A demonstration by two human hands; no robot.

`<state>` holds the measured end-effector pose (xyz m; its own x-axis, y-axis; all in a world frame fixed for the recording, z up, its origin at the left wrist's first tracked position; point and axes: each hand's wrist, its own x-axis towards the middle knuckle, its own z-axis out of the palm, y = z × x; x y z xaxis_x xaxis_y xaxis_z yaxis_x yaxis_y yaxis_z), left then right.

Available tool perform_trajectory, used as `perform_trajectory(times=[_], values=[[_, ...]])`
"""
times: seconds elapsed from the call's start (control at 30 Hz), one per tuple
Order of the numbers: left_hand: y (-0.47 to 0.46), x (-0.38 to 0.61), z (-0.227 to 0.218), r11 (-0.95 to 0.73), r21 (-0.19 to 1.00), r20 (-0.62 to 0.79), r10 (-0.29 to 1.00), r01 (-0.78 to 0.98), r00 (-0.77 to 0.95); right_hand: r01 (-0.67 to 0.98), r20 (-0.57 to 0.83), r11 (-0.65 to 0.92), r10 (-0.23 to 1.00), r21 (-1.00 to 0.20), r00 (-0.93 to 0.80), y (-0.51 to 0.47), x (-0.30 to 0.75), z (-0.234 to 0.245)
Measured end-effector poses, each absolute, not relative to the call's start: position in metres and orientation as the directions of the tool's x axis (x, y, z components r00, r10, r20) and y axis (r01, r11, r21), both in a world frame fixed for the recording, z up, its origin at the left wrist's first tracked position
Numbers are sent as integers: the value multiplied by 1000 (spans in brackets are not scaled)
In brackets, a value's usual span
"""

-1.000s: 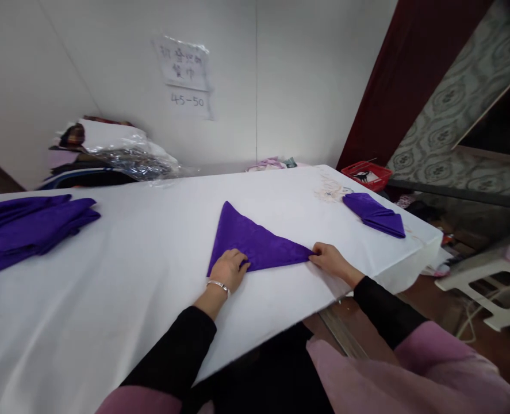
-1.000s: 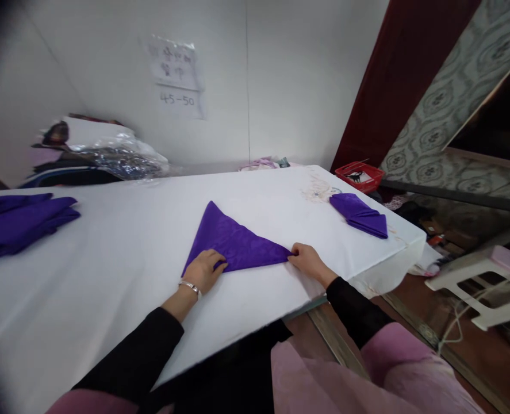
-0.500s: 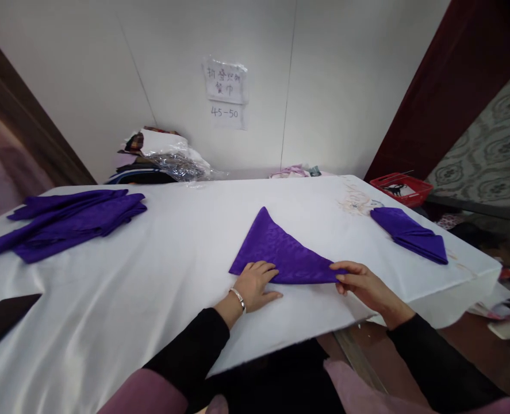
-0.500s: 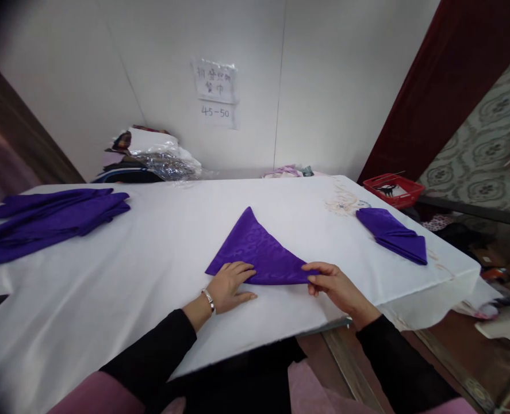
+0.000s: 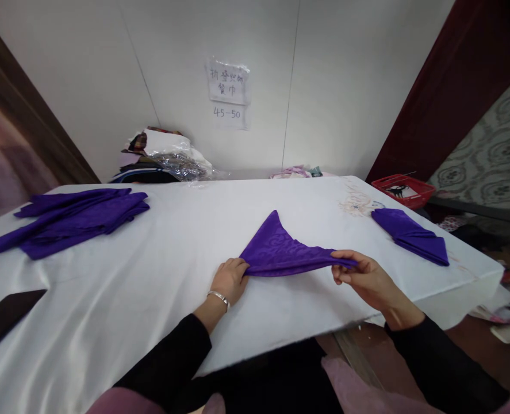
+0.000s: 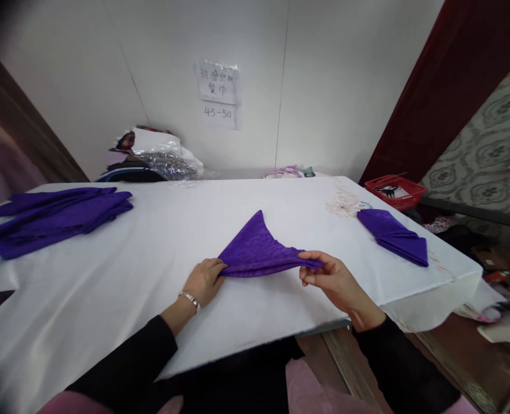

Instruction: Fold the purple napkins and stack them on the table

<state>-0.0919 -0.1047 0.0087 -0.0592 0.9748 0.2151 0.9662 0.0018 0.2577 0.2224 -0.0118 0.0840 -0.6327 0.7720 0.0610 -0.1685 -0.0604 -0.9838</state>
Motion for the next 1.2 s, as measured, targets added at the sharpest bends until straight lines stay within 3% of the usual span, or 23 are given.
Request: perform_trajectory(times=[0.23, 0.43, 0.5, 0.6, 0.67, 0.8, 1.2], values=[[-106, -104, 7, 80, 307, 214, 965, 948, -151, 58, 233, 294, 848, -954, -475, 11, 196, 107], [-106, -107, 6, 76, 362, 232, 958, 929, -169, 268, 465, 603, 773, -751, -432, 72, 161, 124], [-106, -108, 7, 70, 357, 231, 960, 931, -161, 295, 433, 598, 771, -746, -468, 100, 143, 123], [-106, -109, 6, 69, 358, 229, 960, 931, -159, 353, 239, 454, 826, -818, -510, 140, 110, 113], [-106, -110, 5, 71, 382, 246, 953, 921, -176, 416, 180, 429, 837, -802, -516, 162, 87, 101], [-107, -112, -1, 89, 449, 278, 932, 889, -233, 513, 156, 466, 830, -721, -535, 192, 49, 72], [-107, -112, -7, 85, 527, 281, 922, 846, -268, 526, 130, 565, 750, -636, -649, 218, 15, 21]])
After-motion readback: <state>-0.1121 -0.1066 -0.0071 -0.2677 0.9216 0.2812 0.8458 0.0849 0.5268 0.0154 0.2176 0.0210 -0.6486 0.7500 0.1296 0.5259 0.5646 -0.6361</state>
